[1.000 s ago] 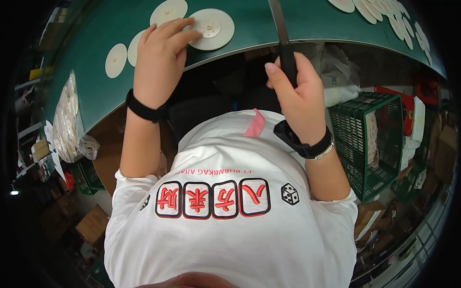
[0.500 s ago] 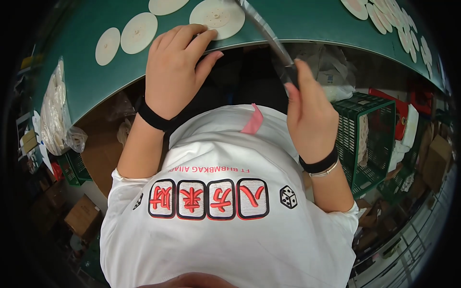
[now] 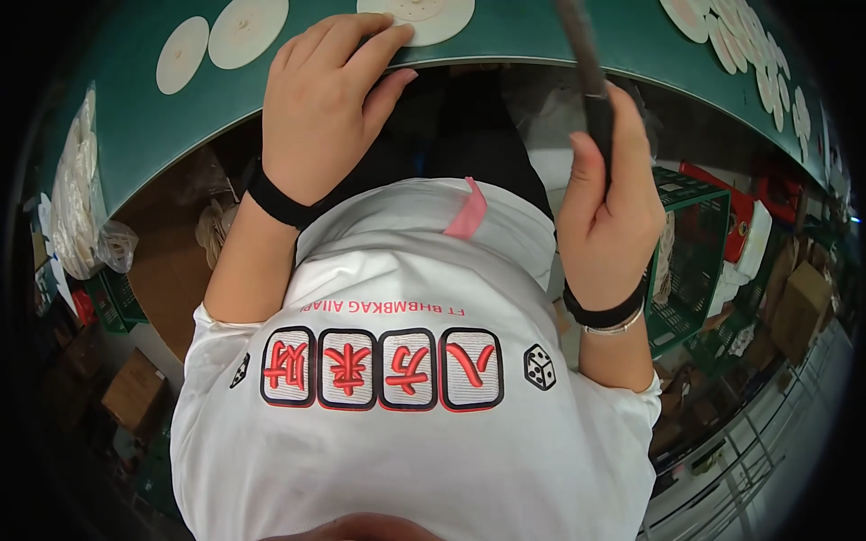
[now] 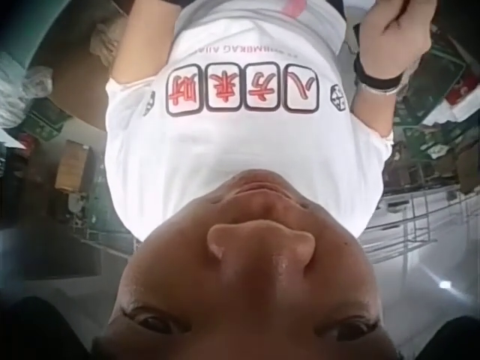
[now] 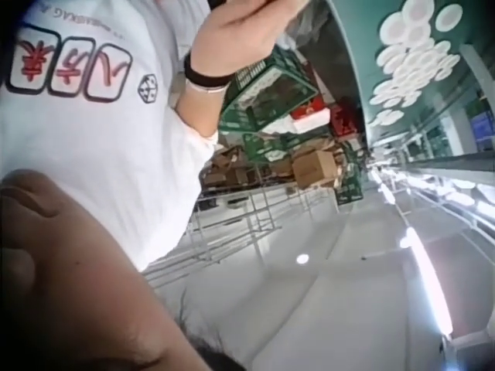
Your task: The person picks up white discs from a bag, places them on the table, and strikes the center of each with a hammer. After repeating this for several discs, they move the finished pieces aside and retrieve a new bag of discs.
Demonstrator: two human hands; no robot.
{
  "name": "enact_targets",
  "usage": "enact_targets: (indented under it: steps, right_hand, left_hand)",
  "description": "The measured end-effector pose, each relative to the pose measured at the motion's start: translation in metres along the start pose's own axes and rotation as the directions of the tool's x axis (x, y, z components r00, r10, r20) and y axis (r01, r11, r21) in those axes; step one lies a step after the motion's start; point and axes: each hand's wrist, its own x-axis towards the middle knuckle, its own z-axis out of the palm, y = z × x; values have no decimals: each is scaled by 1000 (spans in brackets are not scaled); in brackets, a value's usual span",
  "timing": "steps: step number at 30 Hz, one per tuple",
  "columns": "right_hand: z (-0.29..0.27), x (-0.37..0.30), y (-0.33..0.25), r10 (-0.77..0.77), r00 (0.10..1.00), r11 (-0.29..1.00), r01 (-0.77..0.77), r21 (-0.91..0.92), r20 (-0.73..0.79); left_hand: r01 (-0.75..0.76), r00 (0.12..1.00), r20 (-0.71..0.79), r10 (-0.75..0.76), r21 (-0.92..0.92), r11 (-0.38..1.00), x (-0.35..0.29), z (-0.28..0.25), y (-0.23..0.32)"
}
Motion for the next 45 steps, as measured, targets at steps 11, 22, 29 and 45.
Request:
enact_targets:
  steps: [11,22,29,45]
  right_hand:
    - [13,-6,-10,63,985,986,-36,164,-161]
    - [34,-16,-11,-17,992,995,29,-99,124]
    - [45,-12,-4,-64,998,998,64,22,22]
    - [32,-36,-6,-7,997,998,11,56,-82]
  left_hand:
    - [-143,937,-314,151,47,989,-19,29,-19]
    - [-159,882,-437,179,82,984,-35,40,-29]
    - [20,989,137,-47,190,982,-29,11,-8]
    - [15,996,-86,-11,47,999,-44,20,-16]
